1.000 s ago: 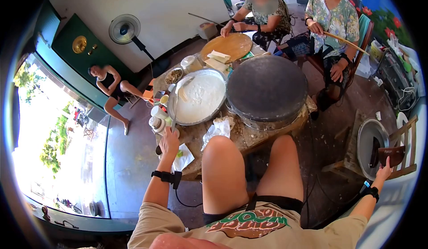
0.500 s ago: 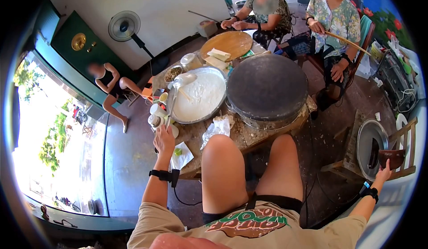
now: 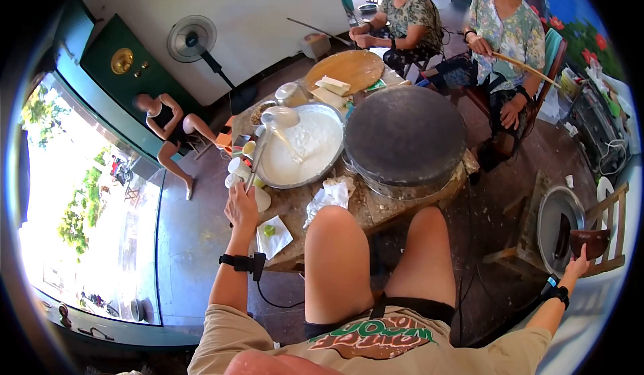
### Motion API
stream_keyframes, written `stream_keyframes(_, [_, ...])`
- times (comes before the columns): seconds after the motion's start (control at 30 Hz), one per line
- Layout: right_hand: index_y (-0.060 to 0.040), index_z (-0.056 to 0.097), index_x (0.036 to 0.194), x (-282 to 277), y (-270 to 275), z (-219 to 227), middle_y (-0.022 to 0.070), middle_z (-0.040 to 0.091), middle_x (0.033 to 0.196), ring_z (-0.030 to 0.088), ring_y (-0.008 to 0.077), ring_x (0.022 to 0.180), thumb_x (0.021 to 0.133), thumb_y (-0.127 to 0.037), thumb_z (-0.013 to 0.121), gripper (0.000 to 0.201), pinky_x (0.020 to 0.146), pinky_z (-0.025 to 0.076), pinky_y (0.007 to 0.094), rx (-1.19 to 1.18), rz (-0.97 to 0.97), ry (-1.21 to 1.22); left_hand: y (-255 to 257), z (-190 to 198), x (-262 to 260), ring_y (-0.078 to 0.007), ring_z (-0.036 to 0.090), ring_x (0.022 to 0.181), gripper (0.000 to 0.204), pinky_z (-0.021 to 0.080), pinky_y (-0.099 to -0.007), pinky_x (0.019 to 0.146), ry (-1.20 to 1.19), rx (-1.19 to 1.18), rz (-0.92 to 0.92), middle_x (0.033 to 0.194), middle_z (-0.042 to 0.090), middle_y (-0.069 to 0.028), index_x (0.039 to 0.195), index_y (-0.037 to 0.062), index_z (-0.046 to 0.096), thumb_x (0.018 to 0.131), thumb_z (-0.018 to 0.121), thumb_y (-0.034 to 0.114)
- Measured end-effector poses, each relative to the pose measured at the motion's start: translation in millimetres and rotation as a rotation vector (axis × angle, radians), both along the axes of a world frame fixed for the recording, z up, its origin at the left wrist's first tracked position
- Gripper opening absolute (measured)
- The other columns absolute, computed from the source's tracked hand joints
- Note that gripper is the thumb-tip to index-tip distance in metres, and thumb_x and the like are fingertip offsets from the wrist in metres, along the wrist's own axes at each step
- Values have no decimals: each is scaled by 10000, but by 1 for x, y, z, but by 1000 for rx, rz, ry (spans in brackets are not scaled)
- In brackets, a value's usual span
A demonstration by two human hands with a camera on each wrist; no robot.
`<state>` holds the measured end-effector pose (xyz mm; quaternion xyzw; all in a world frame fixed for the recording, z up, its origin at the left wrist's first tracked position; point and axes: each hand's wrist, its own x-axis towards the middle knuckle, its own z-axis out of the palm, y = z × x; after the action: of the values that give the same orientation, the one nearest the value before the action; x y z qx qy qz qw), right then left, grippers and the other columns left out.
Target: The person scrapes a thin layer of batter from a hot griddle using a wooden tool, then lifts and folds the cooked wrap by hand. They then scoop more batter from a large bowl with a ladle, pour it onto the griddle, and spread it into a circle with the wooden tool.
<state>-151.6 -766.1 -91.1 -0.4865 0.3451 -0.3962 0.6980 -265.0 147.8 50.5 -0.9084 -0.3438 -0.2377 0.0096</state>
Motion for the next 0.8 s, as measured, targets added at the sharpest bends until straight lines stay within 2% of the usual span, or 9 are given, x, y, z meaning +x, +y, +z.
stream_keyframes(0.1, [-14, 511, 1191, 6, -33, -28, 131, 522, 1188, 510, 308, 1064, 741, -178, 740, 531, 839, 453, 422, -98, -45, 96, -1, 3, 5, -317, 580, 901, 261, 458, -431, 724, 5, -1, 1, 995, 571, -108, 994, 96, 554, 832, 565, 301])
stream_keyframes(0.2, [-13, 505, 1199, 18, -33, -40, 127, 516, 1200, 499, 289, 1078, 718, -211, 757, 578, 873, 420, 423, -41, 0, 82, 1, 16, 2, -323, 588, 875, 262, 463, -437, 710, -1, 9, 45, 986, 574, -113, 984, 98, 559, 819, 579, 301])
stream_keyframes(0.43, [-9, 489, 1213, 10, -33, -39, 118, 505, 1222, 478, 253, 1102, 673, -282, 791, 676, 945, 347, 428, -20, 42, 91, 7, 20, -2, -350, 585, 872, 240, 467, -460, 698, -2, 16, -10, 962, 554, -137, 945, 76, 528, 827, 583, 277])
stream_keyframes(0.5, [-4, 482, 1214, 8, -29, -35, 115, 509, 1215, 481, 257, 1095, 676, -287, 789, 681, 954, 332, 435, -27, 38, 111, 6, 24, -2, -331, 590, 868, 257, 462, -443, 700, -7, 9, 18, 970, 569, -123, 974, 99, 555, 817, 588, 299])
stream_keyframes(0.7, [-2, 472, 1214, 7, -30, -39, 114, 508, 1214, 489, 267, 1081, 672, -275, 793, 687, 923, 370, 426, -14, 10, 32, 7, 33, -1, -322, 586, 872, 271, 447, -435, 717, -30, 7, 9, 955, 578, -116, 986, 110, 570, 808, 581, 314])
stream_keyframes(0.8, [-16, 472, 1219, 5, -22, -31, 111, 508, 1214, 495, 270, 1076, 684, -258, 786, 666, 914, 383, 422, -5, -6, 70, 6, 37, 0, -324, 584, 863, 258, 445, -434, 714, -39, 23, 15, 944, 574, -114, 983, 108, 568, 818, 563, 307])
